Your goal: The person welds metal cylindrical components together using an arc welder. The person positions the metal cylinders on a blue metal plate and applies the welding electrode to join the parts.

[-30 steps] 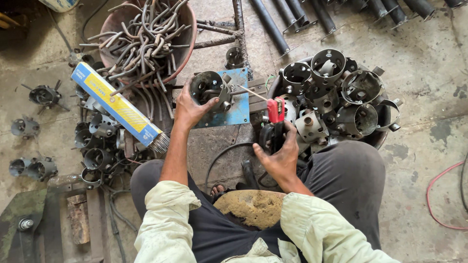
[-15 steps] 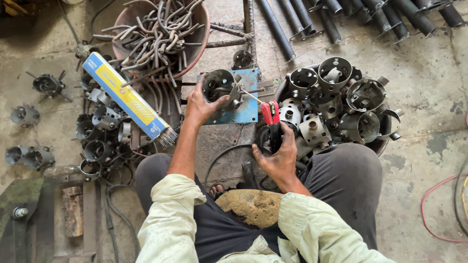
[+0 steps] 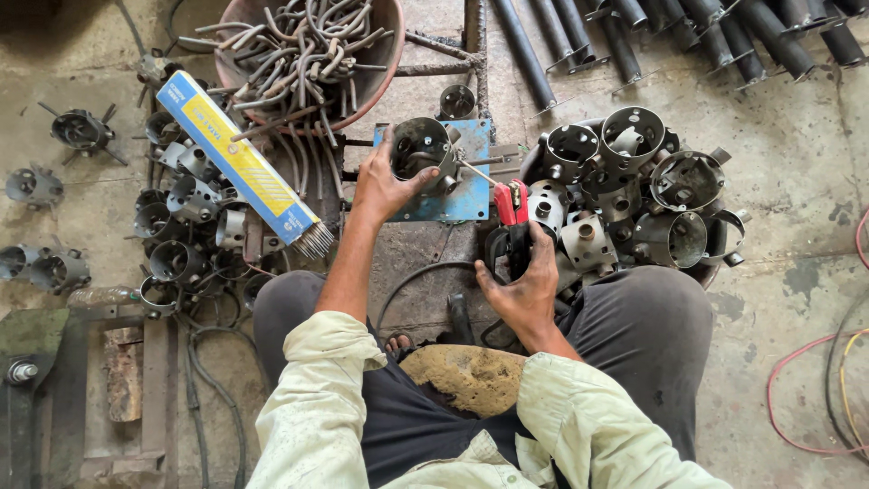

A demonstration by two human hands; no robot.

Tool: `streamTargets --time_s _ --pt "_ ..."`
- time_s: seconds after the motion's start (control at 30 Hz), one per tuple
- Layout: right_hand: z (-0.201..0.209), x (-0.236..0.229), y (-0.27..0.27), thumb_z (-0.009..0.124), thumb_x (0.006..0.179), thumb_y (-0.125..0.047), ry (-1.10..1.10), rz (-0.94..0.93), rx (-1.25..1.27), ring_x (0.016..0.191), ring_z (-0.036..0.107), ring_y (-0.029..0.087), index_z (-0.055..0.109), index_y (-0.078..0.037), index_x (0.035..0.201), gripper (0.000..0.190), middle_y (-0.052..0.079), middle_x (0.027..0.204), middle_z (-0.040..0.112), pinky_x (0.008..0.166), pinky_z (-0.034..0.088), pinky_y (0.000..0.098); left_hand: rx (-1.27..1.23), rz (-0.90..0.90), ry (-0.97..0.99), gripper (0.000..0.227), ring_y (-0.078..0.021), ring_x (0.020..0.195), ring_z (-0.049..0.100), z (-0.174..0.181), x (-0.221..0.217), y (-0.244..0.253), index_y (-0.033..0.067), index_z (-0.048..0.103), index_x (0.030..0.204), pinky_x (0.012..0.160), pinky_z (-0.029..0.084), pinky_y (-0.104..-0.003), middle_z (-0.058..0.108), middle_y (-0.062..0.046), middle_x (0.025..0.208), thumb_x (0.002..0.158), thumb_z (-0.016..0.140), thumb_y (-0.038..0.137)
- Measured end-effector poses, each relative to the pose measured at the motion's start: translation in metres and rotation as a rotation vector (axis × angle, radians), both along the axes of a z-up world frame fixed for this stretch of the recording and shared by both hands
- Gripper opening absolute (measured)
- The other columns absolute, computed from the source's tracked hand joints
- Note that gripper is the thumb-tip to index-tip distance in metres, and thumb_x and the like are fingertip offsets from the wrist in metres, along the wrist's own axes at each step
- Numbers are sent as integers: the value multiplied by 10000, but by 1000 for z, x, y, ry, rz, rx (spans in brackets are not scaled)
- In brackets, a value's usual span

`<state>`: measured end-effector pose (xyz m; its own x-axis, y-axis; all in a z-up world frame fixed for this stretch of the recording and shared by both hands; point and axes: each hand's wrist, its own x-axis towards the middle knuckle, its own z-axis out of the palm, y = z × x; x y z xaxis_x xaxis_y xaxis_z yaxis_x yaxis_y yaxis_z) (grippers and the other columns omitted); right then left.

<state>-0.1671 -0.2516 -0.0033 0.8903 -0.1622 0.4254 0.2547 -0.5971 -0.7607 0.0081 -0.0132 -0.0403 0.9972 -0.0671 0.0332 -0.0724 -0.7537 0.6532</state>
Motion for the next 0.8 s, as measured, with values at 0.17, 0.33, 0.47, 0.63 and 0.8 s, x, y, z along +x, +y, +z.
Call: streamTargets --time_s 0.17,0.33,0.47,0.63,0.8 --pt "1 -1 0 903 753 -178 18 22 19 1131 630 334 429 63 1424 857 213 1228 575 994 538 414 22 24 57 1373 -407 1342 542 -2 3 -1 -26 277 1576 1089 464 -490 516 -303 1461 606 814 783" --pt "4 -1 2 901 755 -170 14 19 34 1130 638 325 432 61 1420 846 206 1235 580 998 539 407 -29 11 5 1337 -411 1344 551 0 -1 -1 2 301 1583 1118 460 -488 538 -299 1452 628 820 780" --pt "5 -1 0 905 750 -168 14 9 24 1124 635 327 431 64 1417 851 211 1231 578 989 537 407 -43 30 31 1300 -407 1317 576 2 -1 -2 49 322 1580 1113 470 -491 571 -288 1414 617 833 757" --pt "4 -1 1 904 752 -171 23 11 16 1125 636 334 441 63 1418 844 214 1233 583 987 535 410 -37 45 82 1290 -394 1290 603 5 -1 -3 80 325 1591 1107 483 -493 599 -272 1385 605 828 743" --pt "5 -1 0 905 747 -169 2 13 -7 1124 633 343 436 64 1420 853 217 1227 579 987 534 418 -32 27 10 1273 -411 1298 591 2 0 -1 56 339 1565 1102 480 -493 589 -285 1396 628 846 753"
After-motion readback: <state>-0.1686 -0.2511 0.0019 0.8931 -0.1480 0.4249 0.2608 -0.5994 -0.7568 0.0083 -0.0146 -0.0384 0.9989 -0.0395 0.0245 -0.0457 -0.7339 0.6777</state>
